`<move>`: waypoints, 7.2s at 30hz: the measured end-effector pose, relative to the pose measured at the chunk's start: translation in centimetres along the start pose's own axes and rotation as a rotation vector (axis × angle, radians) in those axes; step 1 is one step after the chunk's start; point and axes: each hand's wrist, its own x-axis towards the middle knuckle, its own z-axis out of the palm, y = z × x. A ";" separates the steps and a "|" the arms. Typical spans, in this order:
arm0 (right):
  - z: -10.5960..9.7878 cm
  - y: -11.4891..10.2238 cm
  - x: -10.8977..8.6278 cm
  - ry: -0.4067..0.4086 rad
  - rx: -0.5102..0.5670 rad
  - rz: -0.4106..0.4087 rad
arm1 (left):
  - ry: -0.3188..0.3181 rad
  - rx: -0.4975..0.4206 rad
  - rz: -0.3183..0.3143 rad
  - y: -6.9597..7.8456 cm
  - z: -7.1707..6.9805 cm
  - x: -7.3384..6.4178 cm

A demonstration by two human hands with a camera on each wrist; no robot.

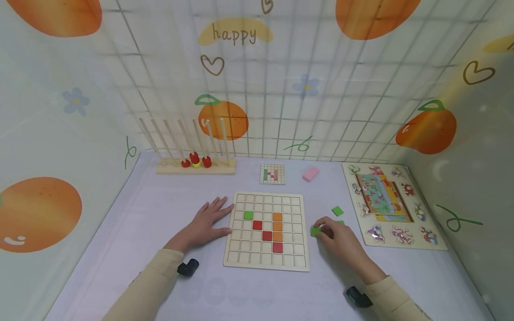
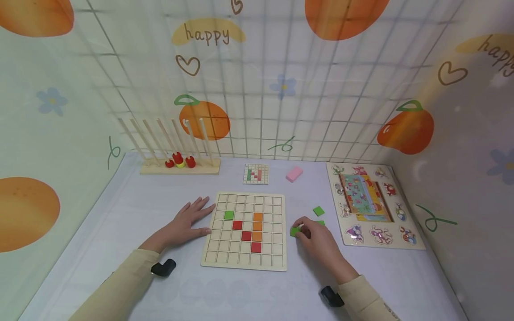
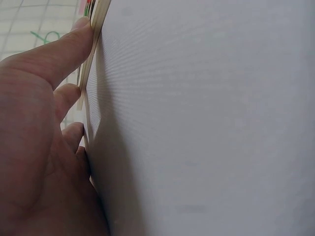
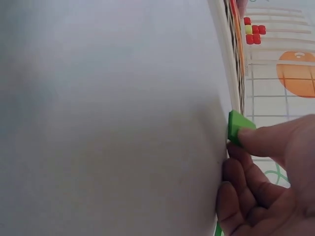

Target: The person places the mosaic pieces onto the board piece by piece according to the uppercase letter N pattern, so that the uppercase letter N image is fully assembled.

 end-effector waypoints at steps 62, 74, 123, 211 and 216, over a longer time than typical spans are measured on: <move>6.2 -11.2 4.3 -0.055 0.219 -0.242 | 0.009 0.002 0.007 0.2 -0.1 -0.1; 8.0 -12.9 5.5 -0.093 0.174 -0.273 | 0.008 0.004 0.010 0.2 -0.2 -0.1; 7.4 -12.7 4.7 -0.030 -0.009 -0.267 | 0.020 0.006 0.016 0.2 -0.1 -0.2; -3.0 3.2 0.5 0.065 -0.037 0.090 | 0.007 0.007 -0.010 0.2 0.0 -0.2; -1.9 2.2 0.8 0.056 -0.039 0.062 | 0.011 0.001 -0.008 0.4 -0.1 -0.3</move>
